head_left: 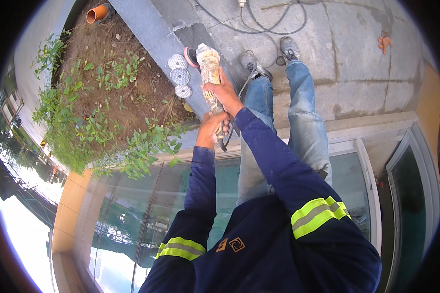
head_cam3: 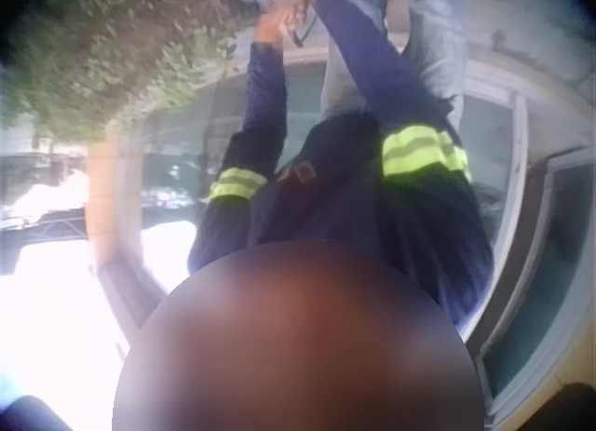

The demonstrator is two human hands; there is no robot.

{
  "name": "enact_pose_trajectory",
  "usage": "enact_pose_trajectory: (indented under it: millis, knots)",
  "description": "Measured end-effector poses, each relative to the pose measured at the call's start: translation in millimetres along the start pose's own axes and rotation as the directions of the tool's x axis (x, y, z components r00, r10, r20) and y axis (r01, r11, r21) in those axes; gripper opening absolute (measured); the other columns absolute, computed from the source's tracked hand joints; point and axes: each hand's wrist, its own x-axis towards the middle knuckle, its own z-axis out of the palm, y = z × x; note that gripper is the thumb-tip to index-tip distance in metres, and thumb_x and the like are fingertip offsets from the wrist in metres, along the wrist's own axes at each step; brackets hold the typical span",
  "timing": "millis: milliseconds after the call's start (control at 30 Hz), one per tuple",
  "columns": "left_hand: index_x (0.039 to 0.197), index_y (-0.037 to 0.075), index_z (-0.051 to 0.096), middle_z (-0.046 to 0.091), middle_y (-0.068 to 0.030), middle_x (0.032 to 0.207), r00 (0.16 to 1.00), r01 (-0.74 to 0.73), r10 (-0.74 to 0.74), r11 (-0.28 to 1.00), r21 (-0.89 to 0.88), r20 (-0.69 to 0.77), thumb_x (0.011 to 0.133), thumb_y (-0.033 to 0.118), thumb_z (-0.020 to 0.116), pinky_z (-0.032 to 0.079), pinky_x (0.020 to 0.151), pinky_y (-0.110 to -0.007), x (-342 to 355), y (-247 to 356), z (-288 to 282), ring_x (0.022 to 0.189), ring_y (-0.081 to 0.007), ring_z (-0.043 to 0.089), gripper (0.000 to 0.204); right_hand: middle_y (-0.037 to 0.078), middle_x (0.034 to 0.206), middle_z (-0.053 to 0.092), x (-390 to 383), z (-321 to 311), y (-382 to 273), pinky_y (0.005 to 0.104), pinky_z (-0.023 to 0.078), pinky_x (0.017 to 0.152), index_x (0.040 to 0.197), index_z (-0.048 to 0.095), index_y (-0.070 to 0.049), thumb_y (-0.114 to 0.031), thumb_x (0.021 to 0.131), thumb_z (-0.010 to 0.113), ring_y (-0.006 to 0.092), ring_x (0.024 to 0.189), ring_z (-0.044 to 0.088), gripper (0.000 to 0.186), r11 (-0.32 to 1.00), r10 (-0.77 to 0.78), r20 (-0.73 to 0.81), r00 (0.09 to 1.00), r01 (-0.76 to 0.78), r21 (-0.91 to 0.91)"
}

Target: The person uses an angle grinder to smooth a concrete ledge. They switch grinding discs mid-task and continue grinding along the edge of the planter.

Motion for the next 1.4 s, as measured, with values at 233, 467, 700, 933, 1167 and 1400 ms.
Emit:
enact_pose_trajectory:
  millis: [233,467,700,933,1167,1400]
  knots:
    - [0.092,0.002,0.063,0.059,-0.0039,0.068,0.997,-0.075,0.075,0.997,-0.005,0.022,0.086,0.005,0.07,0.044,0.043,-0.031,10.7,52.5,-1.9,0.048,-0.0148,0.055,0.009,0.017,0.111,0.066,44.1,30.4,-28.0,0.0344,0.055,0.066,0.169,0.006,-0.002,-0.008,0.077,0.081,0.0209,0.081,0.066,0.118,0.995,-0.066,0.025,0.998,0.068,-0.074]
    - [0.091,0.001,0.064,0.06,-0.0053,0.068,1.0,0.013,-0.013,1.0,-0.027,-0.008,0.083,0.003,0.07,0.042,0.044,-0.033,-2.2,-24.0,-1.1,0.049,-0.0168,0.055,0.01,0.014,0.107,0.067,-16.0,-10.2,8.3,0.0342,0.055,0.061,0.169,0.008,-0.004,-0.005,0.08,0.08,0.0189,0.076,0.066,0.115,0.999,0.047,-0.018,0.999,-0.047,-0.007]
    - [0.092,0.001,0.064,0.06,-0.0051,0.068,0.991,0.135,-0.136,0.989,-0.061,-0.005,0.082,0.005,0.072,0.042,0.045,-0.033,-17.5,-57.9,9.5,0.05,-0.0163,0.056,0.013,0.011,0.101,0.068,-47.9,-39.8,32.7,0.0356,0.056,0.057,0.169,0.007,-0.007,-0.004,0.08,0.08,0.0189,0.072,0.065,0.116,0.989,0.147,-0.074,0.986,-0.146,0.013]
    - [0.09,0.002,0.064,0.06,-0.0044,0.067,0.999,-0.046,0.046,0.999,-0.001,-0.015,0.084,0.005,0.071,0.042,0.043,-0.032,3.2,2.9,4.0,0.048,-0.0155,0.055,0.01,0.012,0.1,0.068,5.5,2.4,-7.1,0.0362,0.057,0.056,0.169,0.008,-0.007,-0.006,0.078,0.081,0.0203,0.074,0.066,0.116,0.998,0.056,0.003,0.998,-0.056,-0.001]
    - [0.089,0.002,0.065,0.06,-0.0042,0.067,0.995,-0.098,0.099,0.995,0.03,-0.025,0.084,0.005,0.072,0.043,0.044,-0.031,8.0,45.2,3.3,0.048,-0.0147,0.055,0.009,0.013,0.1,0.068,40.1,25.9,-29.3,0.0363,0.056,0.055,0.169,0.008,-0.005,-0.006,0.078,0.081,0.0212,0.07,0.066,0.117,0.999,-0.025,0.048,0.999,0.027,-0.04]
    - [0.089,0.001,0.067,0.061,-0.005,0.066,0.999,0.035,-0.036,0.998,-0.058,-0.005,0.083,0.005,0.072,0.044,0.042,-0.032,-6.6,-39.7,2.3,0.047,-0.016,0.057,0.009,0.014,0.105,0.068,-28.6,-23.4,17.2,0.0367,0.057,0.056,0.169,0.008,-0.007,-0.005,0.079,0.08,0.0207,0.072,0.067,0.116,0.995,0.096,-0.028,0.995,-0.096,0.003]
